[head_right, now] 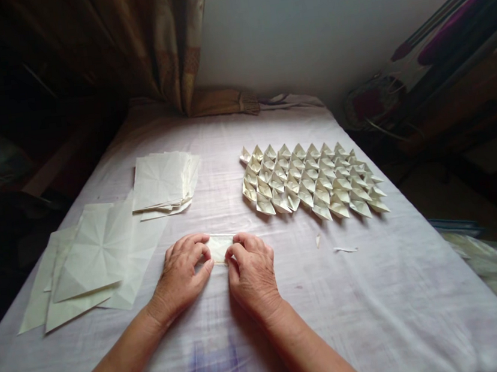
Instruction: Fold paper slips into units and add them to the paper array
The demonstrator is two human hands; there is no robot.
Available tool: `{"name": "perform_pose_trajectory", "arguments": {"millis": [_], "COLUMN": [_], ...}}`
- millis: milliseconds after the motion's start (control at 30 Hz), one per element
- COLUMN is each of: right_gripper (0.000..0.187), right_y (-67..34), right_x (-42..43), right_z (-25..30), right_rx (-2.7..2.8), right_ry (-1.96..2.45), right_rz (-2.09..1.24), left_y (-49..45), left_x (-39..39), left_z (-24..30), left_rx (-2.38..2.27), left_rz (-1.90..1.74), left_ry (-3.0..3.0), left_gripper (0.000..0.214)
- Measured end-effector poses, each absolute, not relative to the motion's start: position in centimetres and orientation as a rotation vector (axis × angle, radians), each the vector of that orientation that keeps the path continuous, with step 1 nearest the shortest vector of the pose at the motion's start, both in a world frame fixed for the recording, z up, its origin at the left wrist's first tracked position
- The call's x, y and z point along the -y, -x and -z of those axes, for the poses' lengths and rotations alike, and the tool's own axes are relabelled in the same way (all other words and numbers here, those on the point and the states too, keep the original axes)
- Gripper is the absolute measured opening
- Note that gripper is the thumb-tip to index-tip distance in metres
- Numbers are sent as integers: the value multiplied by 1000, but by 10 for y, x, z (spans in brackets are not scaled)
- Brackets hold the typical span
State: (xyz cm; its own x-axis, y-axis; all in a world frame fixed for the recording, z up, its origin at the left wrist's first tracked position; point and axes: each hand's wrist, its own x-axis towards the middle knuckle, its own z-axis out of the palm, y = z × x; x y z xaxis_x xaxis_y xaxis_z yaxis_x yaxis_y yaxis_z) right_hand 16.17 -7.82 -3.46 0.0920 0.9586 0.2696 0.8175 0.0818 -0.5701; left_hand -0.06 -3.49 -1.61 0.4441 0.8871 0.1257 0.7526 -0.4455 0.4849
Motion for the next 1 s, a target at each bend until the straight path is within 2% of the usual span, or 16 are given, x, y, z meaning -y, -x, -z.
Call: {"name": "perform_pose_trajectory", "arguments": {"millis": [133, 300, 567, 800, 1000], "right_gripper": [16, 16, 6, 8, 14], "right_y": [-171, -180, -167, -158, -157], "right_x": [81, 85, 72, 59, 60], "right_z": [39, 35, 24, 22, 21], "right_rx": [1790, 1907, 2106, 2266, 2339], "right_ry": [1702, 1598, 1557, 1596, 1611], "right_rz": [-295, -253, -150, -301, -251], "left_y": [4, 15, 20, 19, 18], "left_x": [32, 17, 4, 4, 4], "left_z": [19, 23, 20, 19, 21], "left_rx": [-1372, -1280, -1201, -1207, -1229], "left_rz": [-520, -549, -455, -460, -452], "left_ry": [-2338, -2442, -2510, -2489, -2466], "left_gripper": [7, 26, 24, 23, 22]}}
